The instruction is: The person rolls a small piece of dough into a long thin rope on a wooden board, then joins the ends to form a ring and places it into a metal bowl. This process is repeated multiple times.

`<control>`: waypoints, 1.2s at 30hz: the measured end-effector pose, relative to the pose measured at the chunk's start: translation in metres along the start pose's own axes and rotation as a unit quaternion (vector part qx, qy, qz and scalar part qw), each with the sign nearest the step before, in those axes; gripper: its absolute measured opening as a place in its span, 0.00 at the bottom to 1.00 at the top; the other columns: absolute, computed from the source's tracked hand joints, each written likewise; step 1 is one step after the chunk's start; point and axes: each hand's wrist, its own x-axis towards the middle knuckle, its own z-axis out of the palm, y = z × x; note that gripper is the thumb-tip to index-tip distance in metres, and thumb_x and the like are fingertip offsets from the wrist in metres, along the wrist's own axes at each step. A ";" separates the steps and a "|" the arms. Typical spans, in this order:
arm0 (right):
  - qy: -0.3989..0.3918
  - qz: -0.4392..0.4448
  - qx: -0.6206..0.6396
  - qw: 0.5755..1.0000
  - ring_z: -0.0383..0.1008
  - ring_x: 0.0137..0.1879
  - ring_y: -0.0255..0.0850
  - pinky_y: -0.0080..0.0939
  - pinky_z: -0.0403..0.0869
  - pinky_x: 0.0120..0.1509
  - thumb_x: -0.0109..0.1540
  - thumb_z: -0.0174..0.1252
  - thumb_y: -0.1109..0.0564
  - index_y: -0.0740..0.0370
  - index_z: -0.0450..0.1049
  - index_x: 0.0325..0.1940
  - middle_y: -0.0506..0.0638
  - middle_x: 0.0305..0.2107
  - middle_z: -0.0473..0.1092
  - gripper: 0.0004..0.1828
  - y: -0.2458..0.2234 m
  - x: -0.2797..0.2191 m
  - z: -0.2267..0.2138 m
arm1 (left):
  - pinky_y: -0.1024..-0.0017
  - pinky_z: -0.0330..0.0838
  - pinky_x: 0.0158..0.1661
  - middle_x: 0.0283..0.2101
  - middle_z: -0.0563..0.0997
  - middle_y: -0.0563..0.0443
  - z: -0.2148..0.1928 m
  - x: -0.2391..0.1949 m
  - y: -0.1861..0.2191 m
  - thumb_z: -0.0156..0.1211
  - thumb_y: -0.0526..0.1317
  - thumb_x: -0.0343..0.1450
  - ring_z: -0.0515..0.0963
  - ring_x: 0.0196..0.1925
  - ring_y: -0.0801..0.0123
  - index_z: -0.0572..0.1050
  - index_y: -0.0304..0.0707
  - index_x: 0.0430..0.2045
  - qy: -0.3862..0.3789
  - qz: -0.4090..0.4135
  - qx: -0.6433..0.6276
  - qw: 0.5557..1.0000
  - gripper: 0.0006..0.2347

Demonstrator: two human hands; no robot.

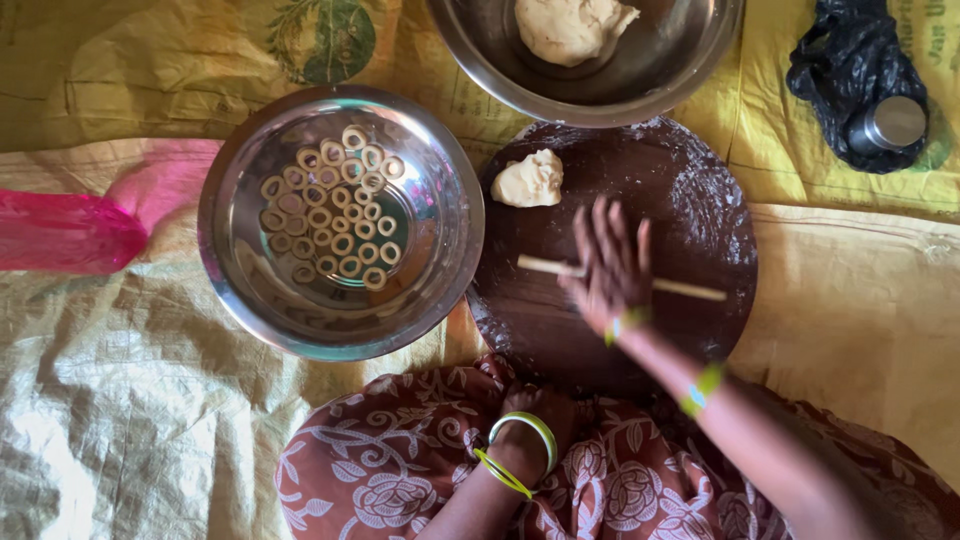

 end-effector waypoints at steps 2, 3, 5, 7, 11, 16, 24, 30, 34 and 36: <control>-0.055 0.086 -0.015 0.995 0.26 0.83 0.48 0.63 0.28 0.81 0.68 0.29 0.24 0.57 0.32 0.82 0.58 0.79 0.30 0.49 0.016 0.055 -0.003 | 0.53 0.74 0.50 0.46 0.84 0.37 0.001 0.003 0.000 0.55 0.37 0.71 0.82 0.51 0.48 0.83 0.37 0.39 -0.004 -0.003 -0.003 1.000 0.10; -0.057 0.110 -0.007 0.992 0.25 0.83 0.47 0.63 0.27 0.82 0.68 0.27 0.24 0.57 0.32 0.82 0.57 0.79 0.28 0.48 0.024 0.075 -0.006 | 0.53 0.74 0.50 0.46 0.84 0.37 0.000 0.004 -0.001 0.55 0.37 0.71 0.82 0.51 0.48 0.83 0.37 0.40 -0.003 -0.004 -0.003 1.000 0.10; -0.058 0.140 -0.019 0.988 0.24 0.85 0.47 0.64 0.27 0.83 0.69 0.25 0.25 0.58 0.32 0.83 0.55 0.80 0.27 0.48 0.036 0.101 -0.012 | 0.53 0.75 0.50 0.46 0.84 0.37 0.002 0.006 -0.002 0.55 0.37 0.71 0.83 0.51 0.48 0.83 0.37 0.40 -0.003 -0.008 -0.004 1.000 0.10; -0.062 0.154 -0.058 0.984 0.24 0.87 0.48 0.65 0.26 0.84 0.70 0.25 0.25 0.61 0.33 0.83 0.53 0.81 0.27 0.49 0.042 0.112 -0.013 | 0.53 0.75 0.50 0.47 0.83 0.37 0.004 0.006 -0.002 0.55 0.37 0.71 0.83 0.52 0.48 0.83 0.37 0.40 -0.006 -0.010 -0.005 1.000 0.10; -0.041 0.056 -0.023 0.997 0.25 0.84 0.48 0.62 0.27 0.82 0.68 0.28 0.25 0.61 0.32 0.82 0.57 0.79 0.28 0.50 0.030 0.085 -0.003 | 0.54 0.76 0.50 0.47 0.83 0.37 0.010 0.008 -0.003 0.55 0.37 0.72 0.83 0.52 0.48 0.83 0.37 0.41 -0.013 -0.012 -0.002 1.000 0.10; -0.004 -0.065 0.042 0.997 0.31 0.83 0.50 0.66 0.30 0.81 0.66 0.31 0.24 0.57 0.38 0.82 0.57 0.79 0.34 0.49 -0.005 -0.013 0.006 | 0.54 0.75 0.52 0.48 0.83 0.37 0.009 0.017 -0.003 0.56 0.38 0.72 0.82 0.53 0.48 0.83 0.37 0.42 -0.035 -0.017 0.020 0.999 0.11; -0.035 -0.035 0.160 0.986 0.46 0.82 0.51 0.70 0.40 0.83 0.63 0.29 0.21 0.52 0.52 0.77 0.54 0.74 0.48 0.47 -0.008 -0.105 -0.011 | 0.53 0.74 0.54 0.51 0.83 0.41 0.005 0.004 0.002 0.54 0.40 0.74 0.82 0.55 0.49 0.82 0.39 0.46 -0.028 -0.004 0.089 0.996 0.12; 0.158 0.018 0.103 0.982 0.46 0.80 0.68 0.71 0.43 0.77 0.79 0.24 0.28 0.78 0.54 0.79 0.76 0.74 0.51 0.49 0.067 -0.081 -0.047 | 0.56 0.72 0.59 0.55 0.81 0.39 0.005 0.000 0.004 0.49 0.53 0.77 0.79 0.59 0.51 0.81 0.40 0.47 0.003 -0.056 0.006 0.998 0.19; 0.038 -0.059 0.096 0.993 0.45 0.74 0.45 0.52 0.44 0.79 0.65 0.28 0.21 0.62 0.46 0.79 0.57 0.67 0.49 0.52 0.029 -0.119 -0.023 | 0.53 0.70 0.58 0.57 0.78 0.39 0.018 0.008 0.001 0.48 0.47 0.77 0.78 0.60 0.50 0.79 0.40 0.50 0.025 -0.025 0.079 0.996 0.16; 0.046 -0.188 -0.125 0.973 0.33 0.84 0.46 0.54 0.35 0.85 0.68 0.31 0.31 0.60 0.39 0.82 0.56 0.79 0.38 0.45 0.008 -0.127 -0.010 | 0.53 0.70 0.58 0.58 0.78 0.39 0.022 0.011 0.001 0.50 0.43 0.74 0.77 0.60 0.51 0.78 0.39 0.51 0.048 -0.021 0.093 0.994 0.15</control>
